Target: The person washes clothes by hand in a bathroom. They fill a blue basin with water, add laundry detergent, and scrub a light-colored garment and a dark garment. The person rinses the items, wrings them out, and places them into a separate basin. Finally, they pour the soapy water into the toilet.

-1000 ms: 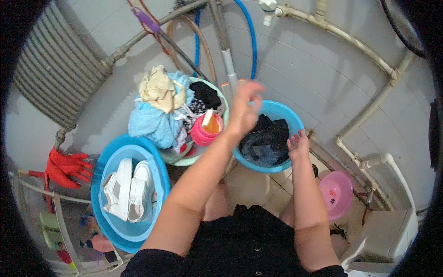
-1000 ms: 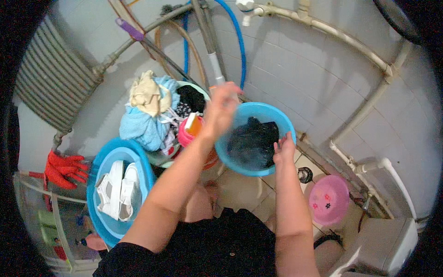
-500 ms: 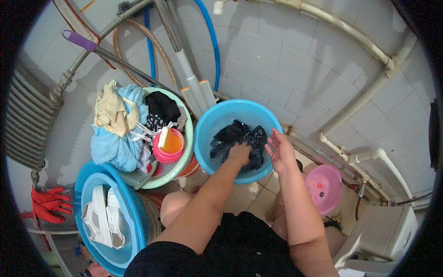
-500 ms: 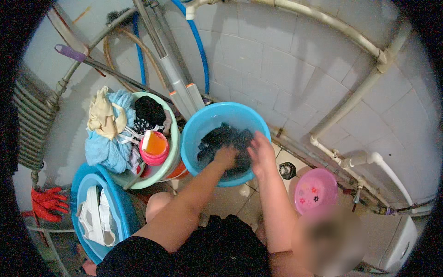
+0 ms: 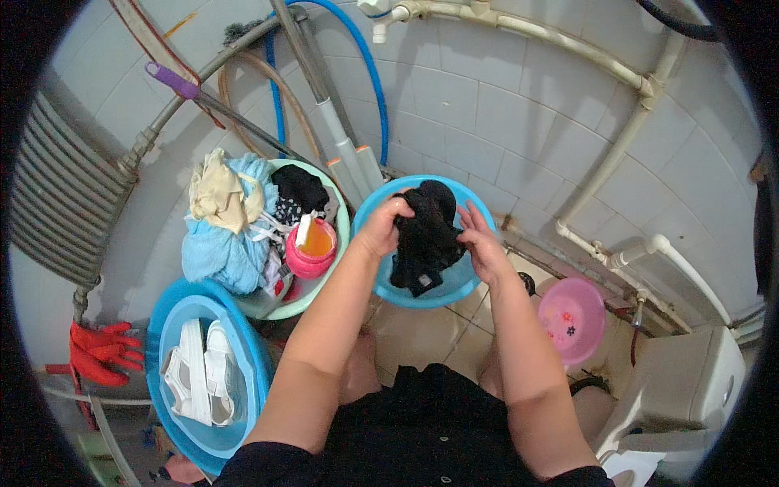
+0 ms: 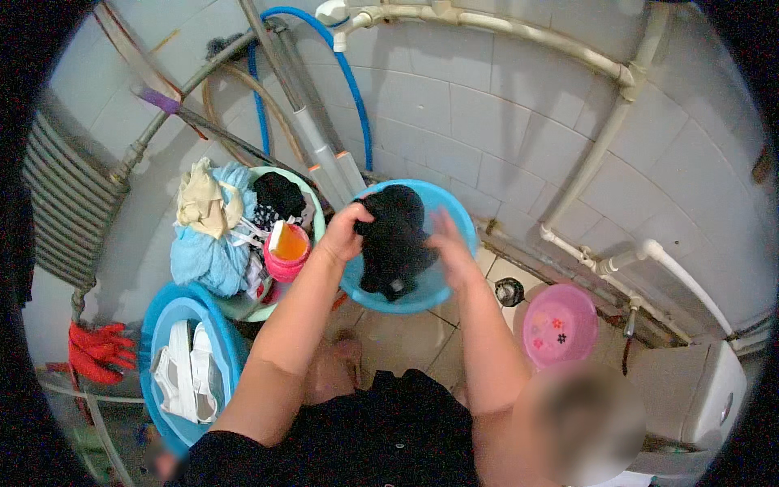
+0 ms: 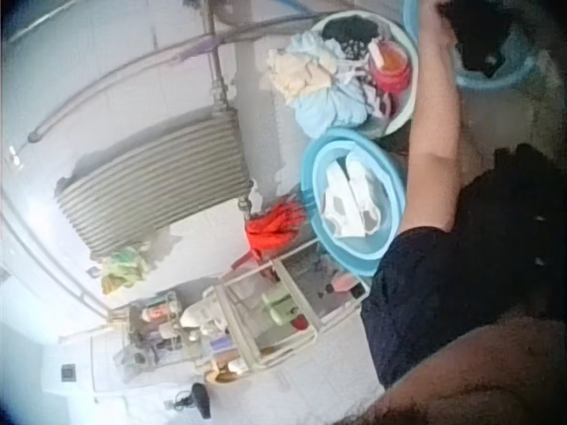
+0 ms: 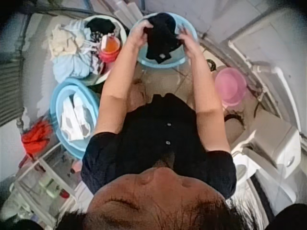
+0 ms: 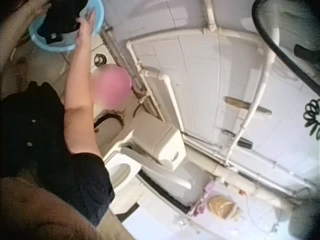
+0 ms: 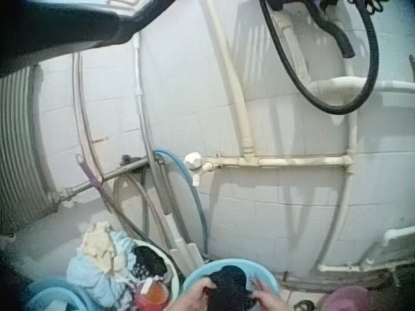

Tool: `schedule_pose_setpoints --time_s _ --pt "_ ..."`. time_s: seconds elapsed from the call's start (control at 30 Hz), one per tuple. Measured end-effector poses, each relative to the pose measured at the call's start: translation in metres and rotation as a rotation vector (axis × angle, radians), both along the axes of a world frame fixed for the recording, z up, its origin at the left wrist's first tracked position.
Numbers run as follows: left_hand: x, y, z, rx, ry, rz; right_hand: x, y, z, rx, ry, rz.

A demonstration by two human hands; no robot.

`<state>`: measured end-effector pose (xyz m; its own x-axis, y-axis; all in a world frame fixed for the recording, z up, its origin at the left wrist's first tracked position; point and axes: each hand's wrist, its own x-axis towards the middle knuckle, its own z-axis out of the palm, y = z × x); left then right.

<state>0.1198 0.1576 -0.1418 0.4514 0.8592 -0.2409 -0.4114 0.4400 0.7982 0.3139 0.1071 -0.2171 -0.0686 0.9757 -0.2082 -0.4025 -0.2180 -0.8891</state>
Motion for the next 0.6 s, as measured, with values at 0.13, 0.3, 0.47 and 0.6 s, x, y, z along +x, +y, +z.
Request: schedule_pose_setpoints --time_s 0.13,0.3,0.47,0.6 --pt "-0.014 0.004 0.007 0.018 -0.186 0.051 0.008 -0.003 0.019 0.202 0.204 0.304" --pt "-0.018 -0.001 0.004 0.054 -0.196 0.154 0.005 -0.013 0.009 0.129 0.189 0.480" --pt "-0.016 0.008 -0.014 -0.013 -0.276 0.087 -0.008 -0.011 0.000 -0.108 0.613 0.399" --pt "-0.013 0.013 0.002 0.184 -0.200 0.087 -0.009 -0.010 0.012 -0.029 0.330 0.375"
